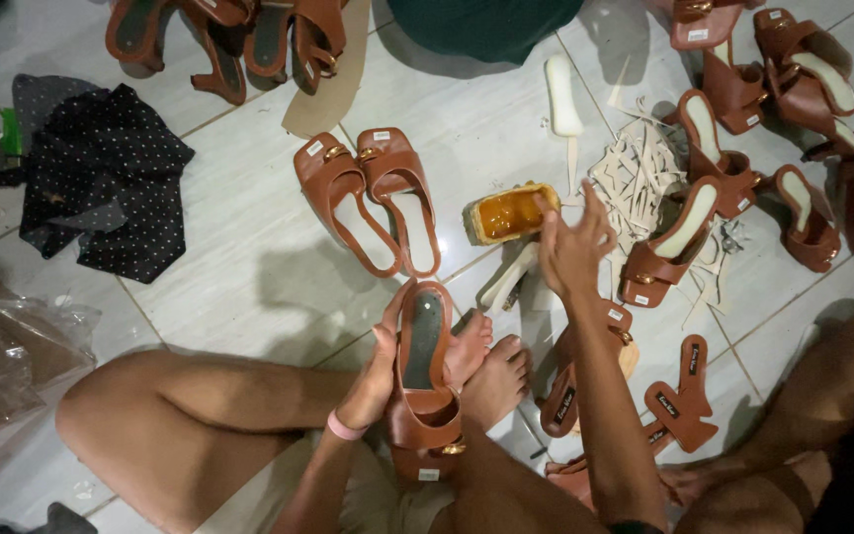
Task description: The person applies adhesive to the sole of a brown slide sandal using a brush, then inserts a white insole and presses it into place. The person repeats this process on a second sandal, handling each shoe one at a time.
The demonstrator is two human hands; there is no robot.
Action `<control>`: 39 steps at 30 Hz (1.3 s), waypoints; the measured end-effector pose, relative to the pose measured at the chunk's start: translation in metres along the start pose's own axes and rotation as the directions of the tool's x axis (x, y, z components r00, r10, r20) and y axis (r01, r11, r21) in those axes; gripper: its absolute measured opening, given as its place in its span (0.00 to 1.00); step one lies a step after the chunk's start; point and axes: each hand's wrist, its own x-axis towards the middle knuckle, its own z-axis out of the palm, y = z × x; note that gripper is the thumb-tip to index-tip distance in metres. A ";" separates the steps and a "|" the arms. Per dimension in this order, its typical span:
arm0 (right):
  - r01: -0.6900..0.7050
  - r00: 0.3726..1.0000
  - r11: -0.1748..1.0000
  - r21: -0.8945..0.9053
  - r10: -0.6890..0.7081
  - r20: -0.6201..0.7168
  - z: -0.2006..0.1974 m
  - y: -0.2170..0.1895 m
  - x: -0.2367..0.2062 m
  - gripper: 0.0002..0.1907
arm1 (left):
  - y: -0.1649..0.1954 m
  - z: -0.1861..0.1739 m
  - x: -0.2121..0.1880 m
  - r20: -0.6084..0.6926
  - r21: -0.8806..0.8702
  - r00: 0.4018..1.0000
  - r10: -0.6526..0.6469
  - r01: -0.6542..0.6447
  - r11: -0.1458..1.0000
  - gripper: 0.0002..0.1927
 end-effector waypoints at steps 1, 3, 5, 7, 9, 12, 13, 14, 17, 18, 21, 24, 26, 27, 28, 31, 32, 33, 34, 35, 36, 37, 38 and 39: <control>-0.044 0.999 0.999 0.000 0.044 -0.004 -0.006 0.000 -0.002 0.26 | 0.001 0.001 -0.001 -0.014 0.009 1.000 0.006 -0.006 1.000 0.52; -0.133 0.991 0.991 -0.002 0.133 -0.013 -0.016 0.003 -0.003 0.27 | 0.003 0.002 0.002 -0.024 0.015 1.000 0.020 -0.020 1.000 0.52; -0.196 0.980 0.981 0.008 0.196 -0.035 -0.018 0.007 -0.006 0.27 | 0.003 0.004 0.002 -0.032 0.005 0.999 0.031 -0.031 0.999 0.52; -0.236 0.971 0.971 0.037 0.237 -0.014 -0.017 0.014 -0.009 0.27 | 0.001 0.005 0.003 -0.021 -0.025 0.999 0.031 -0.032 0.999 0.52; -0.248 0.968 0.965 0.087 0.244 0.054 -0.020 0.024 -0.010 0.27 | -0.001 0.006 0.001 0.002 -0.052 1.000 0.020 -0.020 0.998 0.51; -0.323 0.919 0.916 0.239 0.364 -0.151 -0.040 0.040 -0.003 0.27 | -0.004 0.003 -0.004 0.021 -0.027 0.999 0.024 -0.023 0.999 0.51; -0.336 0.893 0.895 0.295 0.402 -0.203 -0.050 0.042 -0.001 0.27 | -0.005 0.004 -0.003 -0.003 0.018 0.999 0.044 -0.044 0.999 0.51; -0.342 0.863 0.871 0.353 0.440 -0.250 -0.059 0.038 0.000 0.27 | -0.005 0.002 -0.004 -0.029 0.065 0.997 0.067 -0.065 0.996 0.51; -0.112 0.869 0.735 0.669 0.398 -0.293 -0.067 -0.007 -0.013 0.29 | -0.002 0.000 -0.008 -0.078 0.245 0.961 0.264 -0.238 0.940 0.48; 0.087 0.915 0.573 0.815 0.278 -0.293 -0.068 -0.033 -0.039 0.30 | 0.000 0.000 -0.010 -0.041 0.151 0.973 0.228 -0.219 0.964 0.48; -0.005 0.992 0.808 0.590 0.080 -0.101 -0.066 -0.105 -0.093 0.22 | 0.005 0.003 -0.024 0.065 -0.073 0.991 0.118 -0.113 0.991 0.50; 0.372 0.928 0.878 0.303 -0.351 -0.123 -0.070 -0.149 -0.118 0.27 | 0.010 0.007 -0.035 0.043 -0.023 0.992 0.117 -0.116 0.993 0.48; 0.381 0.925 0.867 0.322 -0.359 -0.128 -0.077 -0.165 -0.122 0.26 | 0.014 0.008 -0.039 0.040 0.205 0.965 0.259 -0.262 0.943 0.47; 0.377 0.926 0.874 0.308 -0.354 -0.128 -0.080 -0.169 -0.121 0.25 | 0.017 0.009 -0.040 0.050 0.210 0.962 0.267 -0.272 0.939 0.46; 0.371 0.929 0.881 0.294 -0.350 -0.123 -0.083 -0.173 -0.119 0.25 | 0.019 0.010 -0.041 0.056 0.212 0.960 0.274 -0.279 0.936 0.46; 0.404 0.915 0.873 0.272 -0.389 -0.111 -0.087 -0.178 -0.114 0.26 | 0.023 0.013 -0.044 0.084 0.165 0.954 0.288 -0.298 0.940 0.46; 0.413 0.911 0.875 0.252 -0.393 -0.127 -0.087 -0.179 -0.114 0.25 | 0.023 0.013 -0.045 0.090 0.141 0.952 0.294 -0.304 0.942 0.46; 0.417 0.908 0.878 0.233 -0.395 -0.139 -0.087 -0.179 -0.114 0.25 | 0.024 0.013 -0.046 0.090 0.139 0.952 0.294 -0.304 0.942 0.46; 0.417 0.907 0.884 0.211 -0.393 -0.149 -0.086 -0.178 -0.114 0.24 | 0.024 0.012 -0.046 0.093 0.135 0.953 0.289 -0.300 0.944 0.46; 0.420 0.905 0.894 0.155 -0.401 -0.144 -0.086 -0.177 -0.115 0.25 | 0.023 0.012 -0.046 0.100 0.129 0.954 0.283 -0.295 0.947 0.46; 0.424 0.901 0.900 0.096 -0.409 -0.143 -0.086 -0.175 -0.114 0.26 | 0.022 0.012 -0.046 0.106 0.065 0.961 0.254 -0.261 0.963 0.47; 0.426 0.897 0.904 0.037 -0.417 -0.143 -0.086 -0.172 -0.114 0.27 | 0.022 0.011 -0.046 0.116 0.001 0.968 0.225 -0.226 0.974 0.47; 0.420 0.897 0.907 -0.001 -0.415 -0.153 -0.086 -0.169 -0.114 0.26 | 0.021 0.011 -0.046 0.128 -0.064 0.973 0.192 -0.185 0.981 0.48; 0.411 0.897 0.911 -0.040 -0.412 -0.163 -0.086 -0.167 -0.114 0.25 | 0.021 0.011 -0.046 0.126 -0.057 0.974 0.190 -0.184 0.981 0.48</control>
